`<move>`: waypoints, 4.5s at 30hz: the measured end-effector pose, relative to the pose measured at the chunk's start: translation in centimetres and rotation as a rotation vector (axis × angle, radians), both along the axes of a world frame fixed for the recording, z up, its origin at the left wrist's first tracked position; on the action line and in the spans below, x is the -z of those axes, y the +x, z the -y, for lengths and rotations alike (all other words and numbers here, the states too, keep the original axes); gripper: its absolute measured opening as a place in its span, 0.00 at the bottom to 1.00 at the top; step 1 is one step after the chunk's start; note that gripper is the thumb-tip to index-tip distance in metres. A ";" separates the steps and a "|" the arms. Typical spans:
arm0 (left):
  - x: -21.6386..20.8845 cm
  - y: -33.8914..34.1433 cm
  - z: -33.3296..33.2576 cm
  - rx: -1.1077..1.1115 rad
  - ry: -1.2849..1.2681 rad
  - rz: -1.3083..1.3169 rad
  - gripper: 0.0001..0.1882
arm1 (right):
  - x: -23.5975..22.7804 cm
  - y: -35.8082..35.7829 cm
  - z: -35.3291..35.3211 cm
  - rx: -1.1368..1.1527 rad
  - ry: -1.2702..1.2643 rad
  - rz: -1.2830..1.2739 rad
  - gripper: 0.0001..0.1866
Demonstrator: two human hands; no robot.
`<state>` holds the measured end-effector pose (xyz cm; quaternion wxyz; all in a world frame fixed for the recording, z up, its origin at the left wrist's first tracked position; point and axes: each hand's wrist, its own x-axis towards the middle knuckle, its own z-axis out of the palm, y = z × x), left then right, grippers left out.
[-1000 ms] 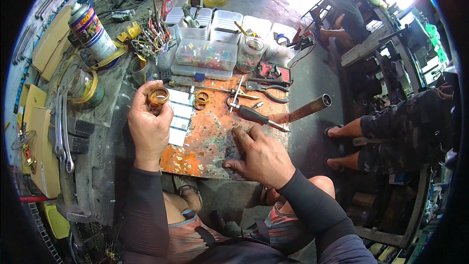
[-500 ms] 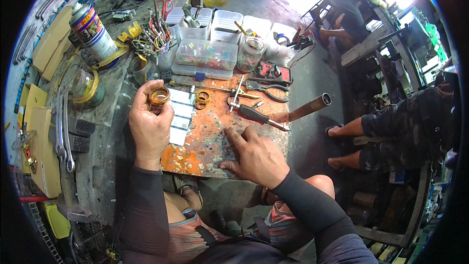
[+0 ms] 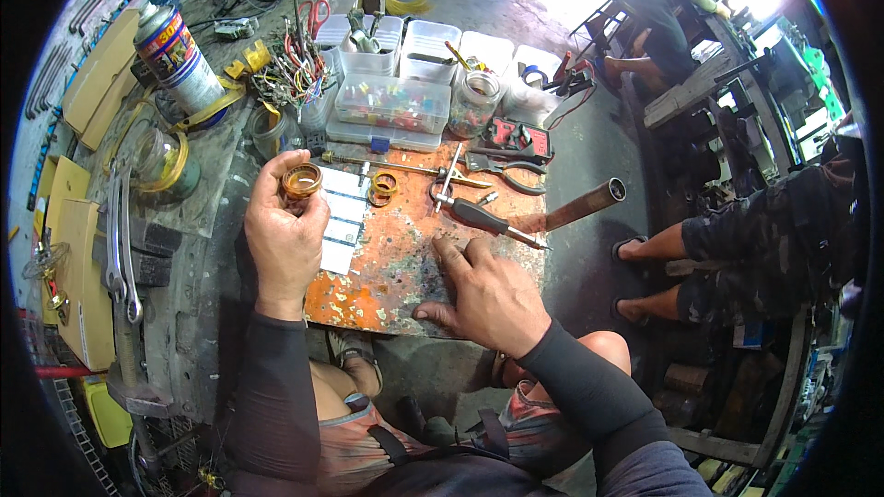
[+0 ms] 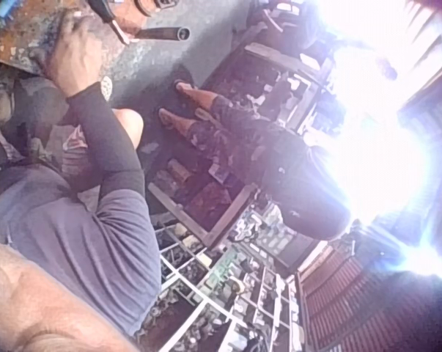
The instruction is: The person sits on the floor and handles small brass-colored rings and a metal pipe, wiping the pipe with a cloth and attempting to fit the rings onto it. The person repeatedly picks up and sets down the rings and pipe while another person moves in the background.
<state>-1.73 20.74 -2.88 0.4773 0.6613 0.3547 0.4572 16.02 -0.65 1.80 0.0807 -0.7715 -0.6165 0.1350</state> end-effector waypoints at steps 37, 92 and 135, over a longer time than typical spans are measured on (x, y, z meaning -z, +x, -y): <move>0.3 0.1 -0.2 -0.034 0.056 0.037 0.22 | 1.0 -0.5 -0.1 -0.056 0.008 -0.057 0.43; 0.1 0.1 -0.2 -0.017 0.037 0.038 0.22 | 0.8 -0.4 0.1 -0.007 -0.010 -0.041 0.47; 0.1 -0.1 -0.4 -0.034 0.043 0.019 0.23 | 0.7 0.0 0.5 0.071 -0.003 -0.023 0.45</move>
